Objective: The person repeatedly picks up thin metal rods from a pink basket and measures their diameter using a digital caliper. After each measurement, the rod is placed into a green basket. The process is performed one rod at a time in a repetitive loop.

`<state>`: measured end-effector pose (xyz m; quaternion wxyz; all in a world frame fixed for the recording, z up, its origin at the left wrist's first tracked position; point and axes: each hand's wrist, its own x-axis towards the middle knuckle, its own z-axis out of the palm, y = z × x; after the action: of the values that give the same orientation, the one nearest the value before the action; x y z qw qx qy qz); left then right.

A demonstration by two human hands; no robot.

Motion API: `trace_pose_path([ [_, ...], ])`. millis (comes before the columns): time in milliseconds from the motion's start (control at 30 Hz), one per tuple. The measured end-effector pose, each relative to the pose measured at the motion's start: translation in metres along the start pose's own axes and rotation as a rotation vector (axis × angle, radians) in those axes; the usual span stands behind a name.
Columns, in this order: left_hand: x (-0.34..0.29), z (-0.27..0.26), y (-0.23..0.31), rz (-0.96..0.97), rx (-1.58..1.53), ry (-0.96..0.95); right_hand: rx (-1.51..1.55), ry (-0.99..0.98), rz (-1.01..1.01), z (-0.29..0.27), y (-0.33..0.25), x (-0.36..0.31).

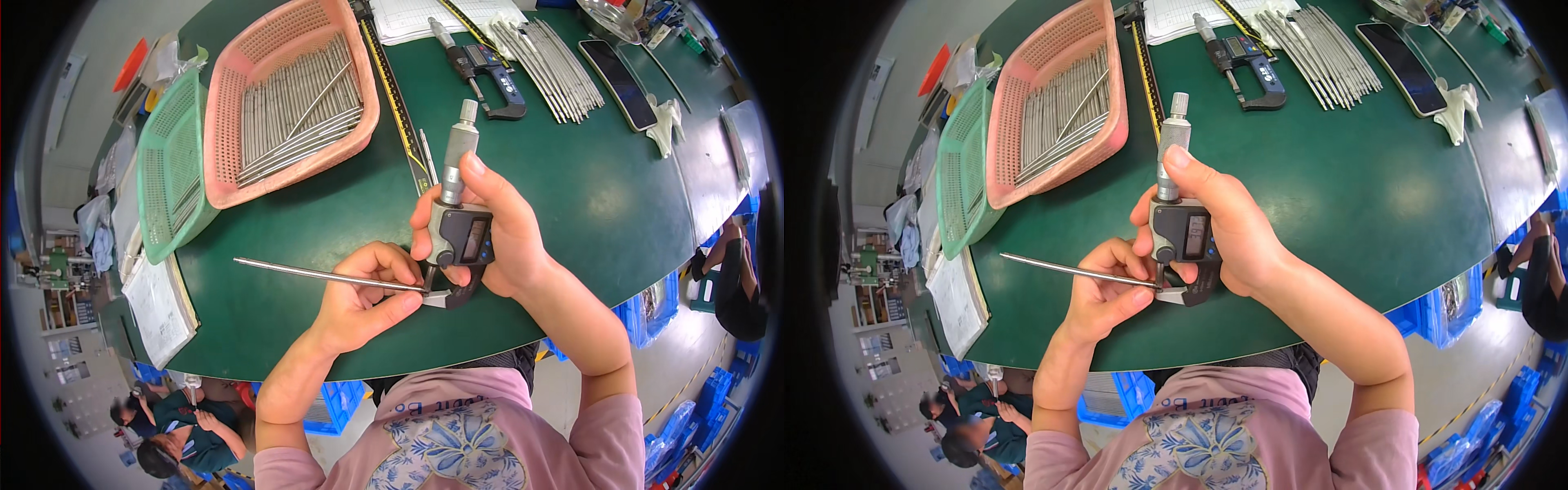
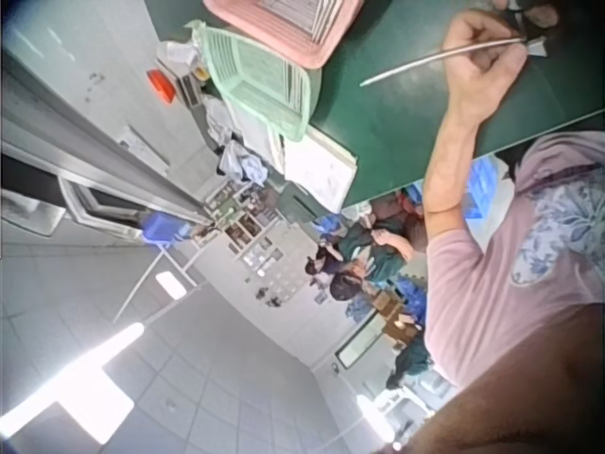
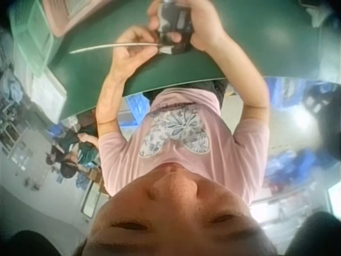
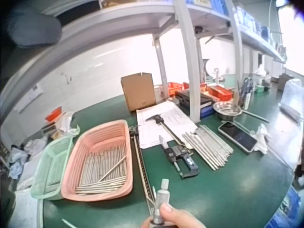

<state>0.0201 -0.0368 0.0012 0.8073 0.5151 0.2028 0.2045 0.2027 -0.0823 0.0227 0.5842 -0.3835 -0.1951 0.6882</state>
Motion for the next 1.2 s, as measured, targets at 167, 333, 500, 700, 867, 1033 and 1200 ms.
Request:
trace_pose_path([
  [167, 0.0004, -0.0011, -0.0010, 0.016, 0.004, 0.007, 0.006, -0.043, -0.022, -0.0004, 0.0002, -0.0004],
  [333, 0.0017, -0.0023, -0.0001, 0.086, 0.029, -0.025, 0.009, -0.030, -0.007, 0.0027, -0.0023, -0.0005],
  [500, 0.0019, -0.0021, 0.0022, 0.102, -0.009, -0.026, 0.097, -0.039, 0.030, -0.0006, -0.0016, 0.0002],
  [700, 0.0017, -0.0008, 0.0009, 0.078, -0.037, -0.025, 0.115, -0.066, 0.023, -0.0016, -0.0010, 0.0007],
  [867, 0.0006, -0.0012, 0.0003, 0.057, -0.072, -0.030, 0.069, -0.059, 0.020, 0.0005, -0.0011, -0.0005],
  [1033, 0.0005, -0.0020, -0.0013, 0.065, -0.076, -0.048, 0.036, -0.046, 0.024, 0.0006, -0.0010, -0.0018],
  [1200, 0.0017, -0.0014, -0.0005, 0.081, -0.084, -0.056, 0.048, -0.050, 0.004, 0.0011, -0.0013, -0.0020],
])
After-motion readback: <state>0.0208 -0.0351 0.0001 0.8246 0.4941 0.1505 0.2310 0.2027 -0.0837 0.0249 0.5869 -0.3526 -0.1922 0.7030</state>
